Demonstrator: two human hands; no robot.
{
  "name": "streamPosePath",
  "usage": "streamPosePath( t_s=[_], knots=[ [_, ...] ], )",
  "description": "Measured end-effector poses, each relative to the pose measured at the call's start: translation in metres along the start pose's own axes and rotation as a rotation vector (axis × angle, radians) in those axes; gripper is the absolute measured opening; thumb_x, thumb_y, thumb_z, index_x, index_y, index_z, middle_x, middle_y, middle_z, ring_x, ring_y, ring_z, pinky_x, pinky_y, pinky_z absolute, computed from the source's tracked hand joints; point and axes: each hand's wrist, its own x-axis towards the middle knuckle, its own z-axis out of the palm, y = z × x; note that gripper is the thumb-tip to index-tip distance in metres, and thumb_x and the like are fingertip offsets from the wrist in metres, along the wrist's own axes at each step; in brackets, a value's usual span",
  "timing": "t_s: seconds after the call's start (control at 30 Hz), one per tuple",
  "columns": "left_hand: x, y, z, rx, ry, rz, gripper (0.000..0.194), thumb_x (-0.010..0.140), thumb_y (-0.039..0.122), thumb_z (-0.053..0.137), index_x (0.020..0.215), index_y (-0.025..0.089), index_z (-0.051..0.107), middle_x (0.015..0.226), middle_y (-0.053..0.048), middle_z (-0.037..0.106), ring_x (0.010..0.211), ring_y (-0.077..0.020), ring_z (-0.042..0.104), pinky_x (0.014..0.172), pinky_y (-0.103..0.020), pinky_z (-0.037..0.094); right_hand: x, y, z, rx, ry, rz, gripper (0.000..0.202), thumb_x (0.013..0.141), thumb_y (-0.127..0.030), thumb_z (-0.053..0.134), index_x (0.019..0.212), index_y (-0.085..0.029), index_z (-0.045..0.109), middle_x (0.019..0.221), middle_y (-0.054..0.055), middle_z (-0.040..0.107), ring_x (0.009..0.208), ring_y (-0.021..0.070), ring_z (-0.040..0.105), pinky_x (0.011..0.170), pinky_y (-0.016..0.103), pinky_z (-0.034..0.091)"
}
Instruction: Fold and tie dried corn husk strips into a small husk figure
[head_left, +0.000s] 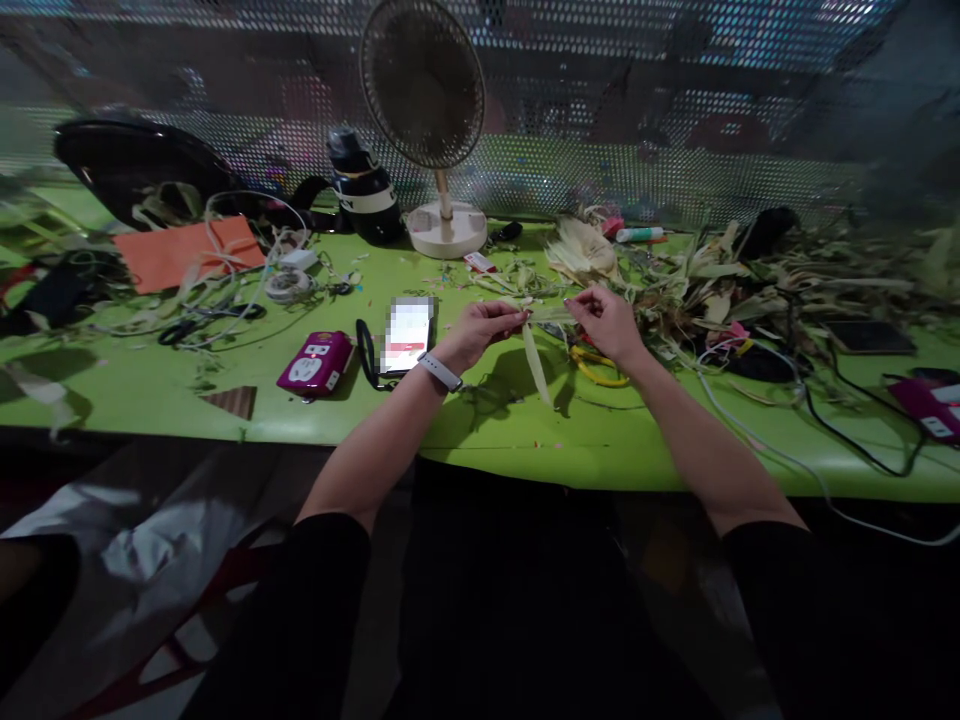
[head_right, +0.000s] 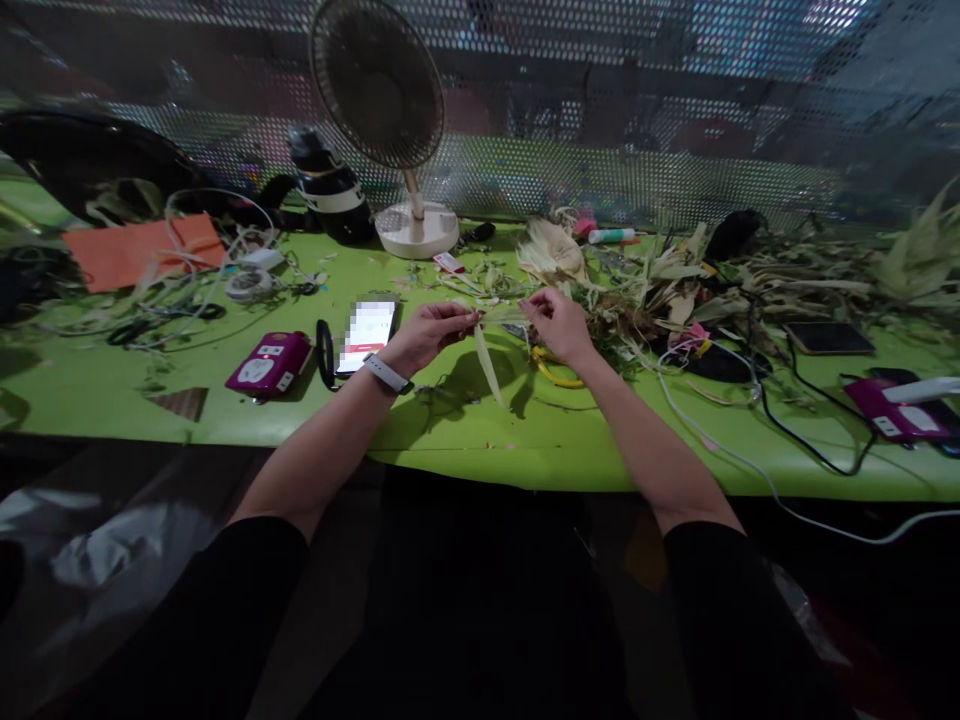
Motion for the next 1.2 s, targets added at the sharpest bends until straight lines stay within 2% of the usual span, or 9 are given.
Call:
streamPosePath(
  t_s=[0.07, 0.1, 0.3, 0.43, 0.6, 0.73, 0.87, 1.0, 1.2],
  knots=[
    [0.0, 0.001, 0.0, 0.011, 0.01, -0.005, 0.022, 0.065, 0.031, 0.086, 0.076, 0.016, 0.074, 0.081, -0.001, 0.071, 0.066, -0.0059, 0.057, 0.07, -0.025, 0.047, -0.003, -0.006, -0.004, -0.205, 0.126, -0.19, 0.03, 0.089, -0.051, 0.06, 0.095, -0.022, 0.066, 0.092, 0.009, 0.069, 0.089, 0.0259, 0.065, 0.085, 0.045, 0.053],
    [0.0, 0.001, 0.0, 0.016, 0.011, -0.007, 0.023, 0.065, 0.031, 0.086, 0.076, 0.016, 0.074, 0.082, -0.002, 0.071, 0.067, -0.0064, 0.058, 0.07, -0.025, 0.047, -0.006, -0.009, -0.005, -0.282, 0.131, -0.288, 0.025, 0.091, -0.044, 0.058, 0.103, -0.023, 0.066, 0.103, 0.011, 0.069, 0.101, 0.0283, 0.063, 0.093, 0.048, 0.051],
    [0.0, -0.001, -0.002, 0.021, 0.008, -0.002, 0.025, 0.063, 0.032, 0.087, 0.074, 0.015, 0.072, 0.076, -0.002, 0.069, 0.067, -0.0082, 0.057, 0.068, -0.025, 0.046, -0.02, -0.02, 0.005, -0.525, -0.257, -0.745, 0.039, 0.087, -0.018, 0.057, 0.125, -0.026, 0.061, 0.131, 0.009, 0.062, 0.127, 0.0304, 0.053, 0.103, 0.052, 0.044],
    [-0.001, -0.002, -0.001, 0.012, -0.01, -0.009, 0.024, 0.062, 0.03, 0.086, 0.073, 0.014, 0.071, 0.074, -0.001, 0.068, 0.066, -0.0075, 0.057, 0.069, -0.024, 0.046, -0.025, -0.017, 0.016, -0.557, -0.304, -0.848, 0.036, 0.089, -0.022, 0.059, 0.125, -0.026, 0.06, 0.139, 0.008, 0.057, 0.134, 0.0289, 0.047, 0.105, 0.05, 0.043],
    [-0.004, 0.0, 0.003, 0.052, -0.039, -0.004, 0.031, 0.057, 0.035, 0.088, 0.071, 0.014, 0.07, 0.071, -0.001, 0.068, 0.062, -0.0067, 0.053, 0.064, -0.023, 0.045, -0.029, -0.021, 0.017, -0.501, -0.262, -0.788, 0.018, 0.096, -0.028, 0.054, 0.105, -0.032, 0.069, 0.126, 0.004, 0.065, 0.123, 0.0251, 0.055, 0.099, 0.047, 0.045],
    [-0.004, 0.001, 0.004, 0.058, -0.063, 0.012, 0.037, 0.055, 0.04, 0.089, 0.072, 0.015, 0.07, 0.072, -0.001, 0.068, 0.065, -0.0069, 0.055, 0.064, -0.022, 0.044, -0.03, -0.025, 0.02, -0.379, -0.152, -0.679, 0.017, 0.096, -0.033, 0.056, 0.098, -0.028, 0.072, 0.107, 0.007, 0.071, 0.102, 0.0249, 0.062, 0.086, 0.044, 0.049],
    [-0.004, 0.0, 0.005, 0.102, -0.081, 0.09, 0.038, 0.059, 0.043, 0.088, 0.077, 0.015, 0.071, 0.074, -0.002, 0.068, 0.067, -0.0081, 0.055, 0.066, -0.024, 0.043, -0.028, -0.028, 0.023, -0.234, -0.047, -0.464, 0.028, 0.097, -0.043, 0.053, 0.088, -0.024, 0.071, 0.091, 0.007, 0.071, 0.09, 0.0248, 0.063, 0.082, 0.042, 0.051],
    [-0.005, -0.001, 0.006, 0.119, -0.095, 0.171, 0.037, 0.063, 0.045, 0.087, 0.076, 0.014, 0.07, 0.073, -0.001, 0.067, 0.068, -0.0084, 0.054, 0.068, -0.025, 0.043, -0.028, -0.029, 0.024, -0.184, -0.033, -0.32, 0.036, 0.095, -0.053, 0.051, 0.083, -0.024, 0.069, 0.092, 0.009, 0.071, 0.095, 0.0265, 0.064, 0.089, 0.043, 0.051],
    [-0.006, 0.0, 0.006, 0.113, -0.117, 0.221, 0.035, 0.065, 0.045, 0.086, 0.075, 0.015, 0.07, 0.073, -0.001, 0.066, 0.068, -0.0088, 0.054, 0.068, -0.025, 0.043, -0.034, -0.032, 0.025, -0.075, -0.106, -0.2, 0.039, 0.094, -0.058, 0.048, 0.095, -0.024, 0.068, 0.099, 0.009, 0.074, 0.093, 0.0263, 0.068, 0.086, 0.041, 0.053]
  ],
)
